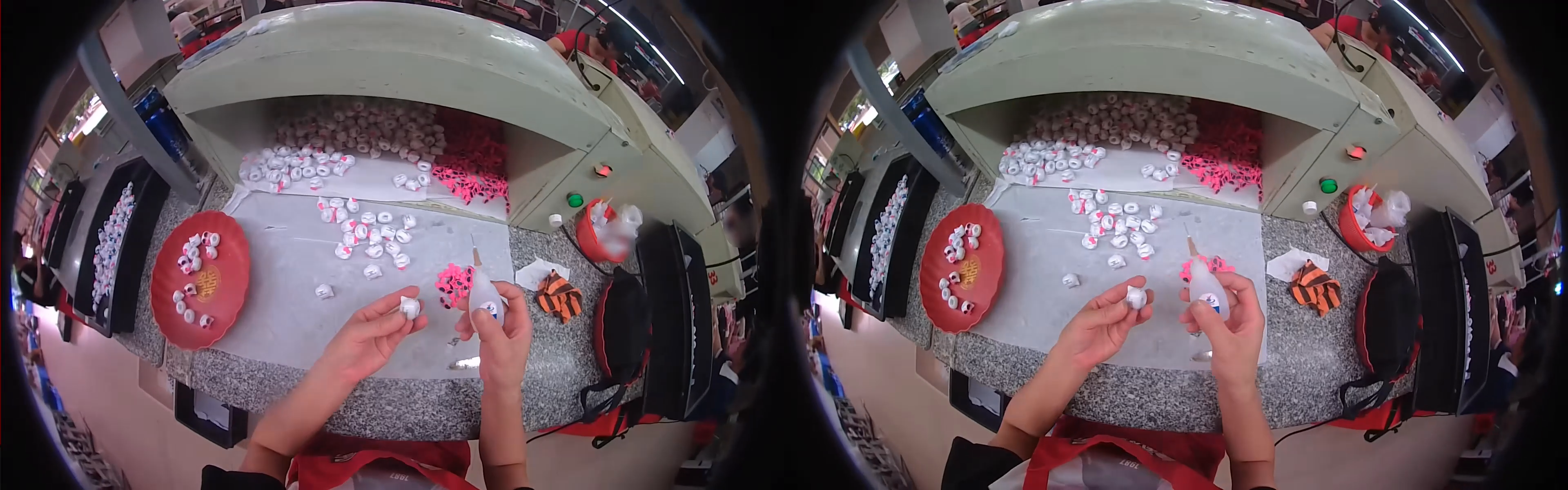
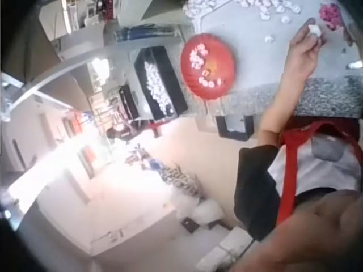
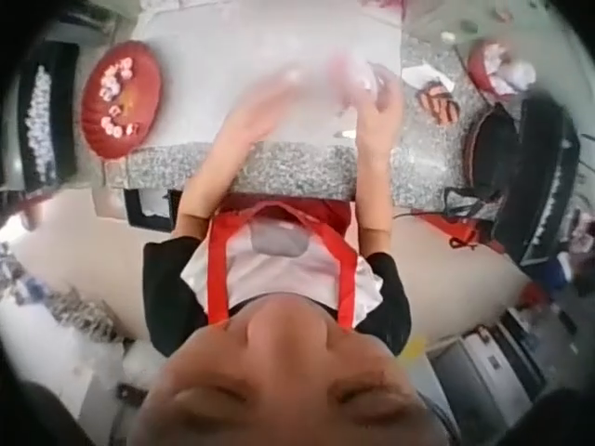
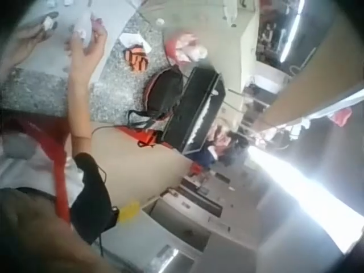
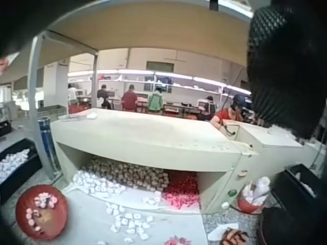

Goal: Applying glue and attaching small pink bows to white toy figurine heads at a factory production line.

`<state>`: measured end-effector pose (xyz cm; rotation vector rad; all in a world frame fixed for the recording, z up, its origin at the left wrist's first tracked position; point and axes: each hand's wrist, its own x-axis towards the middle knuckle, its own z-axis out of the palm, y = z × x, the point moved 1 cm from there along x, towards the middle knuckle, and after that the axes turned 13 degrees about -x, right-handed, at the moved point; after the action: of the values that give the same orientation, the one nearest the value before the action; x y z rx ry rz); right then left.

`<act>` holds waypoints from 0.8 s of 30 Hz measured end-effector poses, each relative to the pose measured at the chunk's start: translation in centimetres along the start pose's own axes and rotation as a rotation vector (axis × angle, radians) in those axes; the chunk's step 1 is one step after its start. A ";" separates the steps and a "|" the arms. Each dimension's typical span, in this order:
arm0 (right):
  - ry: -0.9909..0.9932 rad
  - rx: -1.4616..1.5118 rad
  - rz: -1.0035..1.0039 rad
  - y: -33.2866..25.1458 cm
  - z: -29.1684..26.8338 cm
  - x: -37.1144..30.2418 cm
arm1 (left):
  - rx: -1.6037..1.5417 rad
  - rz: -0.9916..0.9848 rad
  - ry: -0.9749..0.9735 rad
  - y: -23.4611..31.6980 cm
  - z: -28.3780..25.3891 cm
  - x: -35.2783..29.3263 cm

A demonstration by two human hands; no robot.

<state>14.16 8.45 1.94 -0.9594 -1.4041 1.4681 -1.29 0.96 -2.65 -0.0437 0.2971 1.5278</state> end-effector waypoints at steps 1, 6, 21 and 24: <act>-0.003 -0.016 -0.020 0.0 0.1 -0.3 | 0.003 0.018 -0.047 -0.1 -0.6 -0.1; 0.051 0.031 -0.062 0.2 -0.1 -1.1 | -0.107 -0.073 -0.097 0.2 0.6 -0.1; 0.120 -0.560 -0.609 -1.4 0.2 -4.1 | 0.806 0.694 -0.028 -1.0 2.0 -1.1; -0.003 -0.650 -0.695 -2.0 0.6 -4.0 | 0.889 0.754 -0.014 -1.0 2.2 -1.3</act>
<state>15.06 4.41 3.83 -0.7091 -2.0047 0.5004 -0.01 0.12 -0.44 0.8633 1.0406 1.9937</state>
